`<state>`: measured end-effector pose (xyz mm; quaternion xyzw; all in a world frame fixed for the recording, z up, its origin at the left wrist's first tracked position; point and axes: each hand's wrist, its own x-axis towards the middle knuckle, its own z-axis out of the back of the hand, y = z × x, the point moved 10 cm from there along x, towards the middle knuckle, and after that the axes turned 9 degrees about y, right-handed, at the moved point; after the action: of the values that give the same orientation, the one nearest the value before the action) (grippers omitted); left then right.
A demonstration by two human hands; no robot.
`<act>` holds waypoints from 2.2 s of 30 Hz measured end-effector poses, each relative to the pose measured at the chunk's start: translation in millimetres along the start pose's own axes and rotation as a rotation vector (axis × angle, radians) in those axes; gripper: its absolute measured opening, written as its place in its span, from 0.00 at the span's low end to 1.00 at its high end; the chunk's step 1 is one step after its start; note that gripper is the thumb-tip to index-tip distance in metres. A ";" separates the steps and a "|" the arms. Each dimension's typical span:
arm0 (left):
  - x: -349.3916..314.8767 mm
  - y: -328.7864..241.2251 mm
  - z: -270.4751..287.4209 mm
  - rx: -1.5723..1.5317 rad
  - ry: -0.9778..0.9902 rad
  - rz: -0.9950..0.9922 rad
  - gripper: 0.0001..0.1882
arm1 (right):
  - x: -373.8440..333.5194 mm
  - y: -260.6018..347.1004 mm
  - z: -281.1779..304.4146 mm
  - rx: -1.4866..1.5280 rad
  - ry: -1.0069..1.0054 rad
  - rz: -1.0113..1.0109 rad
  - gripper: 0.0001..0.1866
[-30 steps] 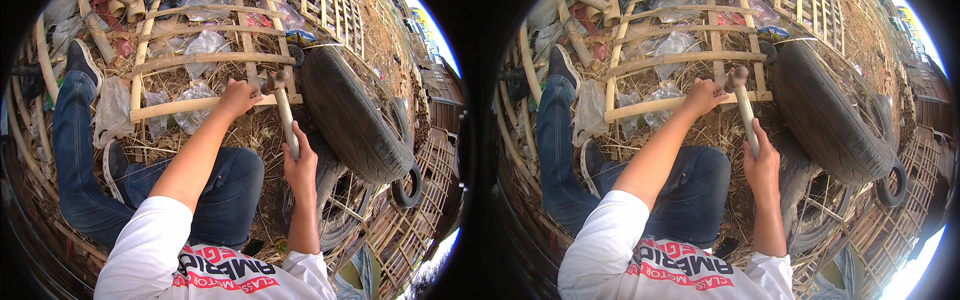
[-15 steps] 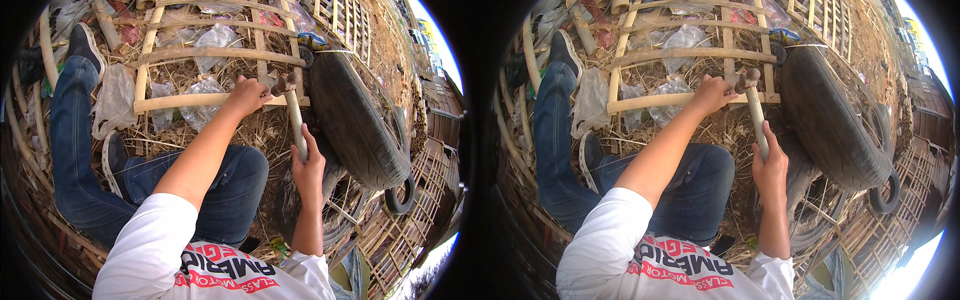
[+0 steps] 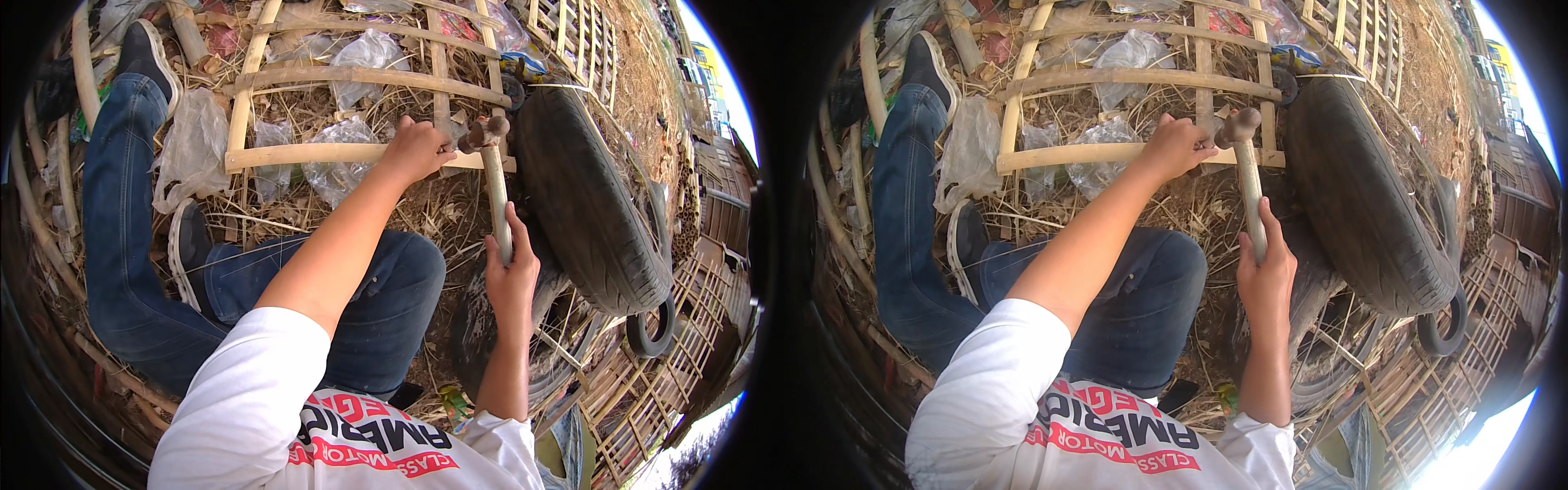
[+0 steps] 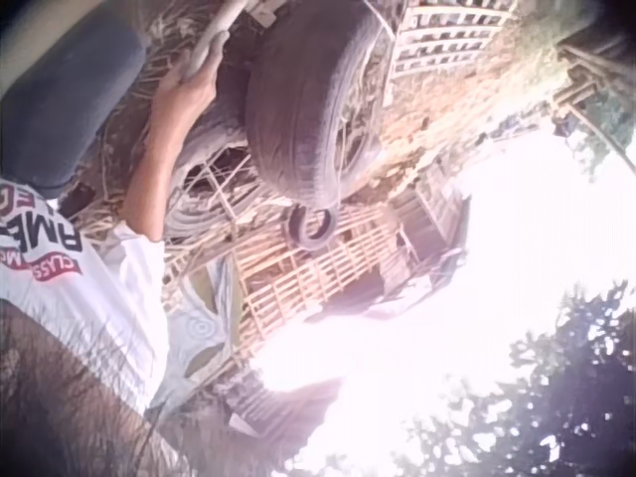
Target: The person builds a small bamboo grid by hand, positioning thin bamboo strips into a lattice and securing them with nails and a hammer.
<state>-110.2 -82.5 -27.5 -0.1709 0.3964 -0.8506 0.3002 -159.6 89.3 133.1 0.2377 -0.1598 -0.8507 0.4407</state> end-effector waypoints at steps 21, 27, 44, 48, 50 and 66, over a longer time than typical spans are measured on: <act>-3.8 5.3 3.2 -0.021 -0.029 0.019 0.12 | 0.4 0.8 -5.2 -0.030 0.014 -0.011 0.23; 0.2 3.2 2.5 0.013 -0.004 0.027 0.13 | 4.8 -1.7 -1.6 -0.046 0.019 0.016 0.22; 0.3 3.6 -0.5 -0.037 0.033 0.040 0.11 | 4.0 17.3 2.1 -0.098 -0.051 0.155 0.23; 0.5 -3.8 4.8 -0.030 -0.014 -0.013 0.10 | -5.5 2.6 -2.4 -0.038 -0.051 0.067 0.23; -5.9 -0.1 2.8 -0.021 -0.053 0.002 0.10 | -1.1 5.5 -10.7 -0.108 0.013 0.035 0.23; -3.7 -0.2 1.5 -0.009 -0.030 -0.017 0.12 | 1.6 -2.4 -12.5 -0.090 0.022 0.057 0.23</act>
<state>-106.6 -80.8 -26.6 -0.1883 0.3942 -0.8488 0.2980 -155.3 88.6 121.1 0.2222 -0.1231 -0.8416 0.4767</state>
